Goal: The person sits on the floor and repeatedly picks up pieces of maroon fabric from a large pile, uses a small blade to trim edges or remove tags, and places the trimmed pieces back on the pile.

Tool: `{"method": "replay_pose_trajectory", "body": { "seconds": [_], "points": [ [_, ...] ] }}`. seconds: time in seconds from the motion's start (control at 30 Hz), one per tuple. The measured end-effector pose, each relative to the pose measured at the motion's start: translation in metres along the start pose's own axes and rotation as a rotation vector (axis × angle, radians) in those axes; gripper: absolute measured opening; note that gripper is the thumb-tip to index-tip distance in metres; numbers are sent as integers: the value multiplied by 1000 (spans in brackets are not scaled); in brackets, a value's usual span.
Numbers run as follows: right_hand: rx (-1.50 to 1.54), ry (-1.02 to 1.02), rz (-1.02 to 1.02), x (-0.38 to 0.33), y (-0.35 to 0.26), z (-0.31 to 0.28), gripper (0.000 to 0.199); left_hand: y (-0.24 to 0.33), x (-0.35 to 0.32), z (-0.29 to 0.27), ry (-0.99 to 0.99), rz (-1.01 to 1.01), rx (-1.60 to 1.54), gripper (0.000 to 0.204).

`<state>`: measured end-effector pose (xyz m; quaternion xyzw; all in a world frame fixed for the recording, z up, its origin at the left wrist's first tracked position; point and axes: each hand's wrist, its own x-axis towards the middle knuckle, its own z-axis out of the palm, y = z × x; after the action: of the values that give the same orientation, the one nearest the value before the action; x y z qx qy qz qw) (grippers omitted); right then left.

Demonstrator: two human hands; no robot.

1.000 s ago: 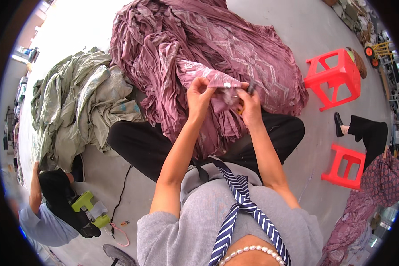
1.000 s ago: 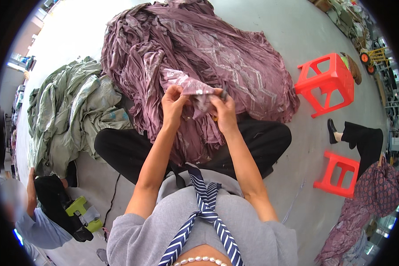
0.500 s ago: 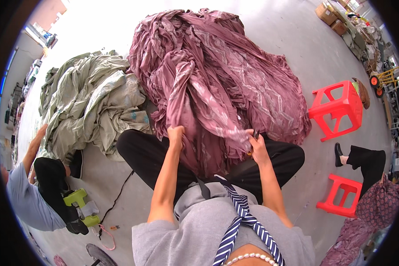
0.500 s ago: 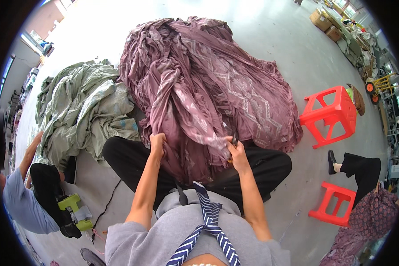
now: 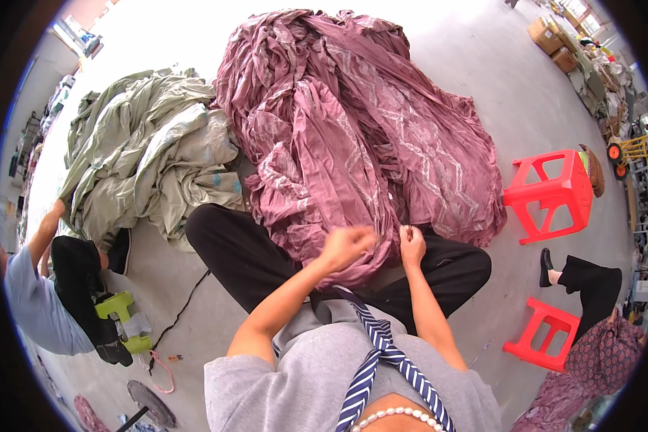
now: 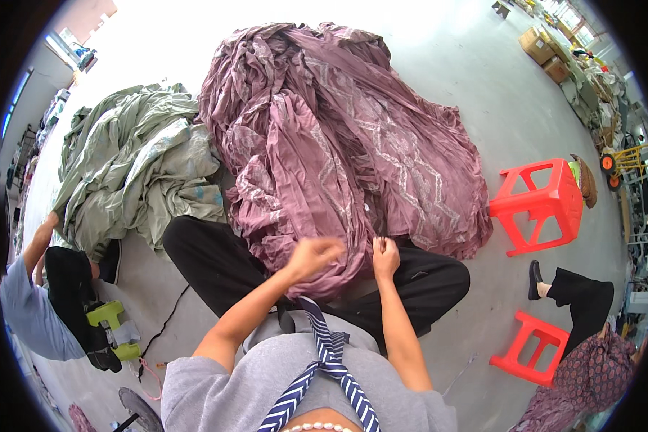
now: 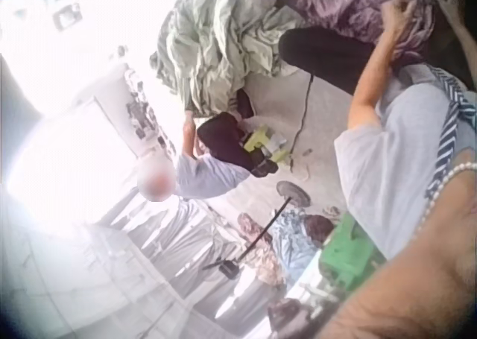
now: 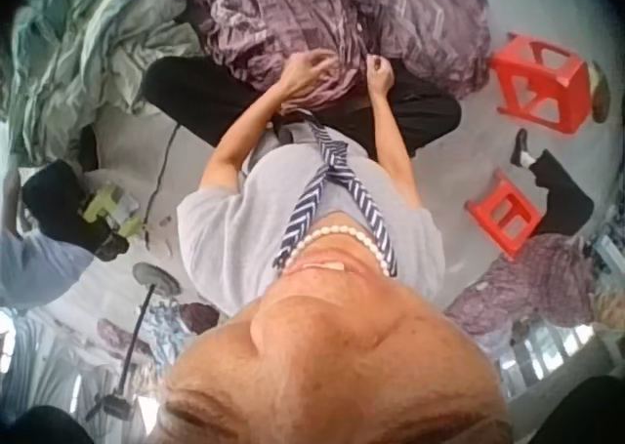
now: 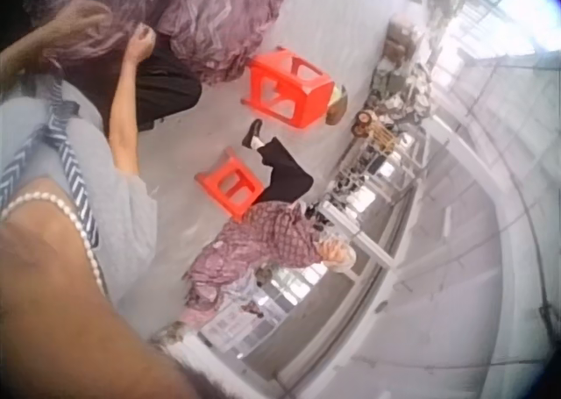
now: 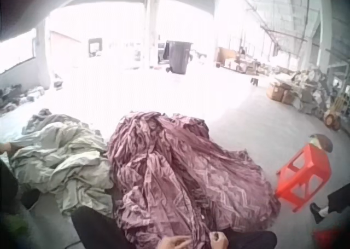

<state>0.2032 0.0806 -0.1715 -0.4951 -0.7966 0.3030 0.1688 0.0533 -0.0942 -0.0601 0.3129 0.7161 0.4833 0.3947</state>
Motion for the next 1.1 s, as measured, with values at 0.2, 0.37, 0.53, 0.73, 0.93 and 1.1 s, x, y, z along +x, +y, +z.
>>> {"method": "replay_pose_trajectory", "body": {
  "seconds": [0.2, 0.37, 0.53, 0.73, 0.93, 1.1],
  "points": [
    [55, -324, 52, 6, 19, 53, 61, -83, 51, -89, 1031, -74, 723, 97],
    [521, -843, 170, -40, -7, 87, 40, -197, 51, -75, 432, -205, -332, 77],
    [778, -1016, 246, -63, -51, 44, 28, -15, 7, -64, 63, -325, -422, 30],
    [689, -805, 346, -65, -14, 96, 26, -47, 33, 41, 81, -265, 309, 68],
    [58, -662, 272, -53, 47, 50, 29, -8, 36, 10, 3, -51, 411, 72],
    [-345, -315, -232, -29, -18, -56, 30, -90, 40, -62, 1090, 94, 374, 74]
  ]
}}
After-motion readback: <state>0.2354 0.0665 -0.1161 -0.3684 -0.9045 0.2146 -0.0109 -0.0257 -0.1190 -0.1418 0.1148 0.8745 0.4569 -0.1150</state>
